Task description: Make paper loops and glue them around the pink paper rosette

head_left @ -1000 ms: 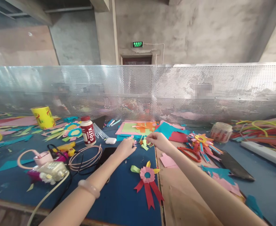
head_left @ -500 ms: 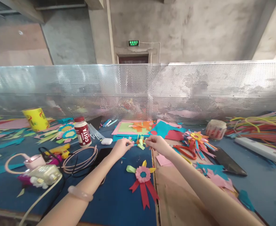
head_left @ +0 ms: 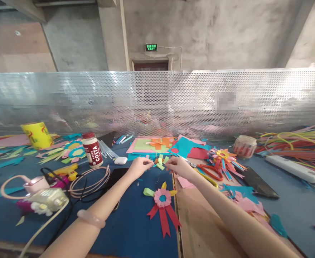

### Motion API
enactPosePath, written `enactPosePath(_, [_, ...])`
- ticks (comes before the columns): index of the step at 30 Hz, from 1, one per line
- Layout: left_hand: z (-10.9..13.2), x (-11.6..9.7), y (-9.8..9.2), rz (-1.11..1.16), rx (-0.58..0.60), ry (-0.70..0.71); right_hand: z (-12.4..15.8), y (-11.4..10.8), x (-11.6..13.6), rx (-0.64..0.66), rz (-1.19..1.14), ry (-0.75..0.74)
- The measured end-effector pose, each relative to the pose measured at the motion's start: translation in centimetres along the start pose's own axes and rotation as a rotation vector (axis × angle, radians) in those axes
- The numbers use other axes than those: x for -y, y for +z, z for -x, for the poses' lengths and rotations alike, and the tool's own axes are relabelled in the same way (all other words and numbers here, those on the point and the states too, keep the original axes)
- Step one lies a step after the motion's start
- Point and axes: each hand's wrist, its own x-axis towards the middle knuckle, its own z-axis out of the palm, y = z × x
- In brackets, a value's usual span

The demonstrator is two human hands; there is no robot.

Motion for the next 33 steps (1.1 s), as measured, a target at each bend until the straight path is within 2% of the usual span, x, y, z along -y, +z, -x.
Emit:
enactPosePath(11, [-0.5,0.4,0.2,0.151,0.011,-0.091,-0.5,-1.0,-1.5,0.118,-0.106,-0.012])
enactPosePath(16, [-0.5,0.4,0.3,0.197,0.021,-0.109,-0.9,-0.6,-1.7,0.048,0.060,-0.052])
enactPosePath(21, [-0.4,0.4,0.2,0.231,0.029,-0.132,-2.4,1.6,-0.7,-0.071,0.338,-0.173])
enactPosePath(26, [-0.3,0.5,0.0,0.263,0.027,-0.147,-4.1,3.4,-0.3,-0.039,0.506,-0.244])
enactPosePath(33, [-0.1,0.8,-0.4,0.282,0.017,-0.158,-4.4,4.2,-0.3,-0.033,0.562,-0.276])
